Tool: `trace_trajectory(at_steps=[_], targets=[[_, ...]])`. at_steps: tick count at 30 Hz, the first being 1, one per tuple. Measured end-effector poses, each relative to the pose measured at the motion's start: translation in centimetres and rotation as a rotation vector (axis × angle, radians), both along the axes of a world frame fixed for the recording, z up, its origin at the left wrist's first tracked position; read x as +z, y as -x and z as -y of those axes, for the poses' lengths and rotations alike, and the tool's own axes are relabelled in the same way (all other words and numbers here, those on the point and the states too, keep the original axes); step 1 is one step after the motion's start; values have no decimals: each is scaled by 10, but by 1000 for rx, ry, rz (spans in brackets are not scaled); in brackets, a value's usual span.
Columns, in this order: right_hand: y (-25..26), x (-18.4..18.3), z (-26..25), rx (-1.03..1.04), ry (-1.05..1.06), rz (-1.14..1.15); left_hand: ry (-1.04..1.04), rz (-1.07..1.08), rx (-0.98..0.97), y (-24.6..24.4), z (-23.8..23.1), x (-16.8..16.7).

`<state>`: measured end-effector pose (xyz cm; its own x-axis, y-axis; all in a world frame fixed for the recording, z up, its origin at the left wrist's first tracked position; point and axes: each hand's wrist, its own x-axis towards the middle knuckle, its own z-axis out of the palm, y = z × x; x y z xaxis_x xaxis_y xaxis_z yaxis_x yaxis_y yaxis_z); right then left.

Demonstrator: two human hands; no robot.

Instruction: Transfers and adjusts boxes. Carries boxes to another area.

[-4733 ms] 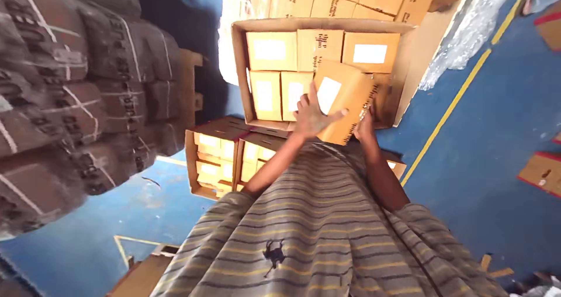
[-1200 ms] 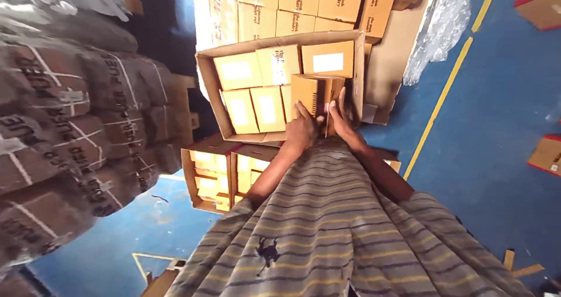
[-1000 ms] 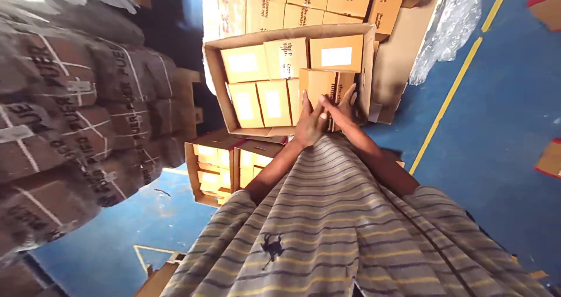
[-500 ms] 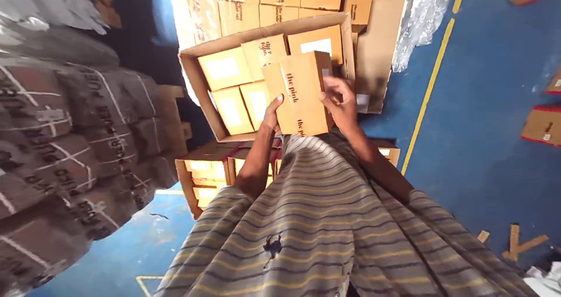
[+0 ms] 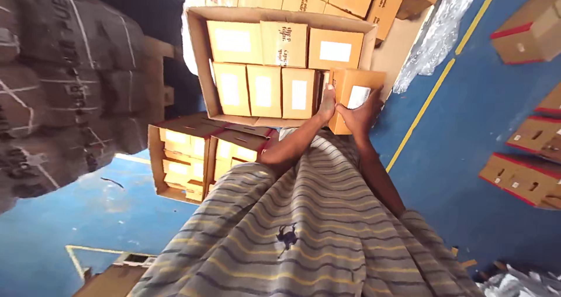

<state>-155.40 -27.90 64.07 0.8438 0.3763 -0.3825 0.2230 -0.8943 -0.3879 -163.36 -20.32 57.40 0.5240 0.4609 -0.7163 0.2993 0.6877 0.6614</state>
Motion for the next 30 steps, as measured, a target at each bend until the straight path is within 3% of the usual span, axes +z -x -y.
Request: trace_trajectory(at_steps=[3, 8, 19, 21, 23, 30], targets=[[6, -9, -29, 13, 226, -9, 157, -46, -21, 24, -1, 2], [19, -14, -33, 32, 270, -22, 342, -140, 62, 17, -11, -11], [13, 3, -47, 86, 379, -72, 350, -292, -159, 19, -39, 8], [20, 2, -41, 61, 269, -126, 384, -309, -160, 19, -43, 3], [24, -4, -38, 24, 206, -158, 389, -294, -135, 23, -41, -12], [5, -53, -68, 10, 377, -157, 386, -281, 12, 15, -33, -30]])
